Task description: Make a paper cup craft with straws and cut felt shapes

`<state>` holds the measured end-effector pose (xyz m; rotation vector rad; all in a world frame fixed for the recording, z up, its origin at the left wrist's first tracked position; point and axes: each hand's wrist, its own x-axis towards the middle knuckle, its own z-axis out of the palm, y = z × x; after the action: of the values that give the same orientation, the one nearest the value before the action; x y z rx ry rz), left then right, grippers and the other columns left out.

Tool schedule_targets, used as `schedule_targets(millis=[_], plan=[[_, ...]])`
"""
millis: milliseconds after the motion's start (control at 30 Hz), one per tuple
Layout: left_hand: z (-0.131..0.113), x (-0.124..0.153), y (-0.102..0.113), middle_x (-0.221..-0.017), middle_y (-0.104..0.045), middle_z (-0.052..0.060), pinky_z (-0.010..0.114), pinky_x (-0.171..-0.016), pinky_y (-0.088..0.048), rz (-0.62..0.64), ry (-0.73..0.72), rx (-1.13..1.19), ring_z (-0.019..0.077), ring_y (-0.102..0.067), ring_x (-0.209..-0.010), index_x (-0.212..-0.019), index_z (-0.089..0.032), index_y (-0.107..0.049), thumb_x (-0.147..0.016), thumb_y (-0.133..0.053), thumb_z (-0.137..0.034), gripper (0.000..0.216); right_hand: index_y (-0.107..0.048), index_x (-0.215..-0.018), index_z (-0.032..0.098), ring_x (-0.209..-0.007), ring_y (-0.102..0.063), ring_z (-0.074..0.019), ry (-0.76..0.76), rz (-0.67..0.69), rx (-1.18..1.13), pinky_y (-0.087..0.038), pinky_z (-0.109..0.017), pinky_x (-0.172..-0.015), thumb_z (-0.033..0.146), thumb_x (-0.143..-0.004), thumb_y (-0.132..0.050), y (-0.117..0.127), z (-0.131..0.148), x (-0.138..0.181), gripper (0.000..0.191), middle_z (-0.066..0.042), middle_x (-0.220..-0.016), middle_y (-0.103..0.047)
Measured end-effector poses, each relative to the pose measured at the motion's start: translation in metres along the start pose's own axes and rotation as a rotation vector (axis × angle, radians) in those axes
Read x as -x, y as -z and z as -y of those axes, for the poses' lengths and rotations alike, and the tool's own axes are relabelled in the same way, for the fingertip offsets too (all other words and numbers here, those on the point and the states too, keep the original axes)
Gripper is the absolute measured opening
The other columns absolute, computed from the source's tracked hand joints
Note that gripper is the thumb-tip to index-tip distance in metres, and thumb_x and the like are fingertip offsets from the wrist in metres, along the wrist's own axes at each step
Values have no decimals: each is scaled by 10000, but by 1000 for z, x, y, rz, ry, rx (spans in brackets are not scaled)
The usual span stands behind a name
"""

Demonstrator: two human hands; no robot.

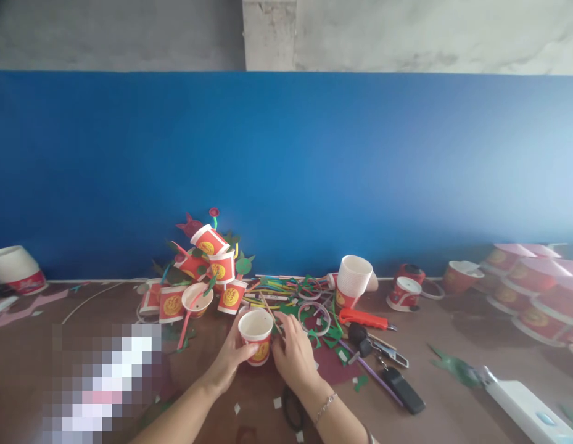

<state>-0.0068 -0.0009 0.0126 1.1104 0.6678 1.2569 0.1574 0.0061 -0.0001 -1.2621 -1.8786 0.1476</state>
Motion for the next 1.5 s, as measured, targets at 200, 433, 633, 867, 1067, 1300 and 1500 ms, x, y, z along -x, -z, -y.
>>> schedule_targets(millis=[200,433,633,867,1067,1300,1500], plan=[[0,-2,-4,-1227,-585,100,391,-1029,-341,-35,23,-53,279,-504,-1176,-1191,-204,-512,-632,-778,-288,624,-478,-1193,201,-947,-608,-204,33,92,-239,-523,-303,-784,148,-821,-477,9,8,2,376,-97,-1077,-613],[5,-5,-2,-1138,-619,88,396,-1001,-375,-97,-40,-180,267,-554,-1103,-1131,-200,-518,-610,-795,-270,594,-497,-1161,188,-612,-563,-135,-104,51,-348,-469,-236,-552,202,-860,-468,5,8,1,302,-43,-854,-628],[3,-3,-4,-1144,-617,94,382,-986,-391,-32,-43,-177,252,-566,-1081,-1151,-196,-504,-651,-767,-276,571,-617,-895,185,-660,-548,-149,-31,19,-281,-443,-241,-586,211,-874,-467,6,8,-4,154,-32,-750,-609],[0,1,-3,-1086,-651,92,381,-953,-408,-65,44,-121,259,-579,-1034,-1126,-187,-562,-620,-792,-315,570,-613,-815,192,-670,-575,-157,2,9,-255,-455,-247,-604,192,-884,-458,7,6,-3,169,-37,-738,-618],[7,1,3,-1055,-671,104,400,-920,-422,-43,144,15,283,-590,-1018,-1111,-174,-591,-604,-802,-343,574,-596,-824,202,-718,-565,-164,76,7,-210,-446,-252,-639,170,-893,-451,11,6,-2,164,-43,-764,-606],[5,2,3,-1033,-659,74,376,-920,-414,9,141,6,246,-579,-995,-1127,-186,-562,-596,-811,-298,597,-513,-680,196,-615,-473,-136,32,18,-261,-368,-232,-556,141,-841,-456,12,9,-1,180,2,-660,-500],[1,4,4,-1036,-641,68,359,-907,-408,49,112,-72,236,-569,-991,-1113,-193,-550,-601,-807,-320,587,-496,-644,182,-613,-448,-125,-85,65,-416,-357,-229,-586,171,-809,-472,12,6,-4,167,18,-631,-477]])
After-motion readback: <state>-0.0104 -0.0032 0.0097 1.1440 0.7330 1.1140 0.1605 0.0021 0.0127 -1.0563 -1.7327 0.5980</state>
